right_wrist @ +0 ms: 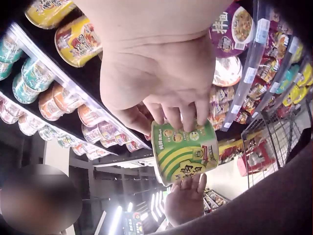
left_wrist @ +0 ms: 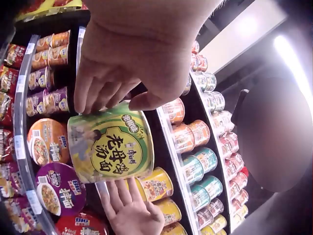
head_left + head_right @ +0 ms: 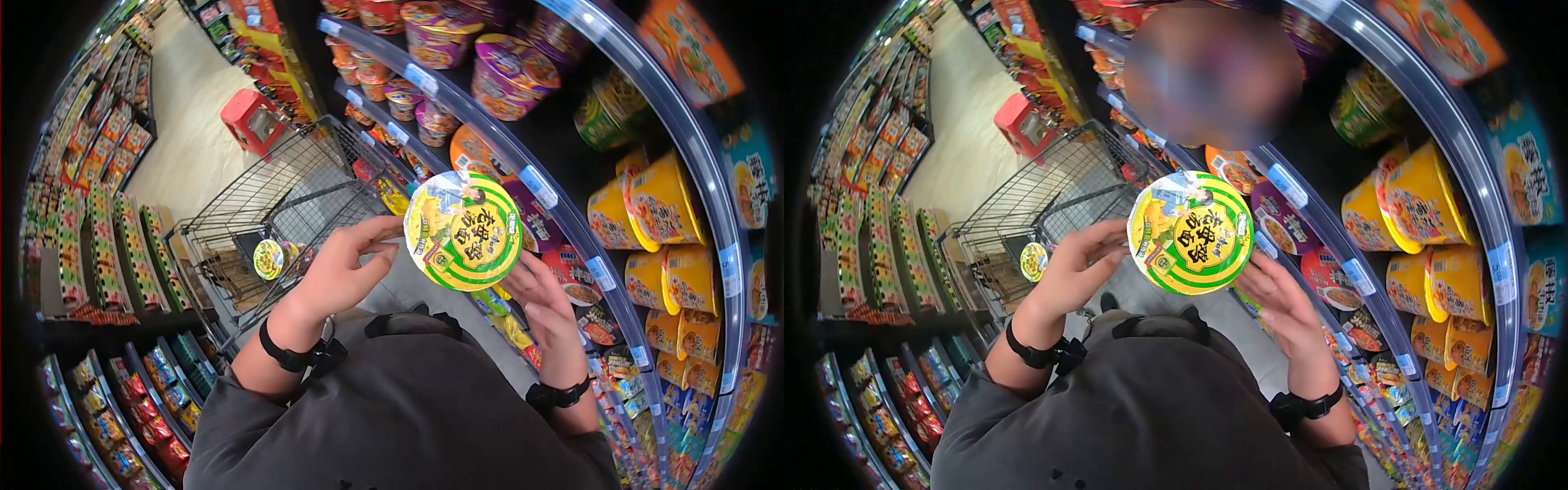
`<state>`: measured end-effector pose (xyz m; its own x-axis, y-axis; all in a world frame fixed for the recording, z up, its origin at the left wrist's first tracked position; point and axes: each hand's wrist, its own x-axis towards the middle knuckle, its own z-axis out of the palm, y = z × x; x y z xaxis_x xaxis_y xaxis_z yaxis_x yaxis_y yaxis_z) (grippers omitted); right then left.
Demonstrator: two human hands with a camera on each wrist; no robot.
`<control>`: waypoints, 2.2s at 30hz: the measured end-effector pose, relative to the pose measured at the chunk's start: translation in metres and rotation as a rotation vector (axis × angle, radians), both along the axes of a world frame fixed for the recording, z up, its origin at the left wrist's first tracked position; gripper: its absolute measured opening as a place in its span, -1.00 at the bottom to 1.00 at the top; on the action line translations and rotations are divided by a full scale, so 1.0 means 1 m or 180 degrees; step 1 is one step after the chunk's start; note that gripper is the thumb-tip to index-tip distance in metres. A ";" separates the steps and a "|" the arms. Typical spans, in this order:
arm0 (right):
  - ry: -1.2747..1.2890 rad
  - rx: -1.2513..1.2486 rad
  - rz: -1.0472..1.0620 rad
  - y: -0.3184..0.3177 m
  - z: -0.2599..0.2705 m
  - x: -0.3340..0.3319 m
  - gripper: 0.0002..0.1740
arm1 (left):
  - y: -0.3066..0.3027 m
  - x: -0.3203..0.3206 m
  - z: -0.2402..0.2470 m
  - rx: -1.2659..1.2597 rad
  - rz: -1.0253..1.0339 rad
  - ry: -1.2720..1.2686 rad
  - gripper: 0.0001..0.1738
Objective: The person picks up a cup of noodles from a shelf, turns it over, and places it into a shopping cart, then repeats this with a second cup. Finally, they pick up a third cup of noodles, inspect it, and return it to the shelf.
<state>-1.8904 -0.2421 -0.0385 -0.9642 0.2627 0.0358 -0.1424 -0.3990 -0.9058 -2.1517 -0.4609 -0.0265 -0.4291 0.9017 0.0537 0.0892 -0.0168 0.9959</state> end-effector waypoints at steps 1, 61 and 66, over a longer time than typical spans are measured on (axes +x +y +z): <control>-0.0003 0.0026 0.0063 -0.005 -0.002 -0.008 -0.09 | -0.008 -0.004 0.000 -0.0045 0.0054 0.0118 -0.45; -0.4310 0.0149 0.1753 -0.134 -0.436 -0.536 -0.28 | -0.124 -0.345 -0.513 -0.3636 0.0733 -0.1673 -0.51; -0.4144 0.0430 0.1830 -0.141 -0.499 -0.521 -0.40 | -0.114 -0.350 -0.527 -0.4179 0.0378 -0.2069 -0.47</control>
